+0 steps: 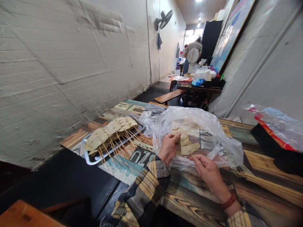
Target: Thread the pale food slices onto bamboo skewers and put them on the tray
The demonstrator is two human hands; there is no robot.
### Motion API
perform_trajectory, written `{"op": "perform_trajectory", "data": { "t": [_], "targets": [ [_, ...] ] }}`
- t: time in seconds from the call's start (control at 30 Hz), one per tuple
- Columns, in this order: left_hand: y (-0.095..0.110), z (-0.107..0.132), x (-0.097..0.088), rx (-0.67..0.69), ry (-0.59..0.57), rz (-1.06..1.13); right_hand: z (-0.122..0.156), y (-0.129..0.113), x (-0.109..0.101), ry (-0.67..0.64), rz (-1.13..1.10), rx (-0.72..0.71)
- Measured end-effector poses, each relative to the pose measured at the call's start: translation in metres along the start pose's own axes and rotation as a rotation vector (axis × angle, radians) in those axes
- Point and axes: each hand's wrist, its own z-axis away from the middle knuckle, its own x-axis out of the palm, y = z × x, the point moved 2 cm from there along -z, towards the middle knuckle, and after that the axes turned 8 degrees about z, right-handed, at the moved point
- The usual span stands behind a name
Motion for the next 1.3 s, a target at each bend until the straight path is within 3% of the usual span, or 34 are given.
{"op": "perform_trajectory", "data": {
  "t": [0.2,0.67,1.3],
  "targets": [
    [0.006,0.001,0.004,-0.067,-0.027,0.029,0.002,-0.007,-0.002,-0.038,-0.083,0.055],
    [0.01,-0.006,-0.005,0.004,0.057,0.056,0.003,-0.008,-0.002,-0.073,-0.034,0.033],
    [0.012,-0.004,-0.002,0.086,0.142,0.068,0.003,-0.004,0.0,-0.09,-0.023,0.025]
  ]
}}
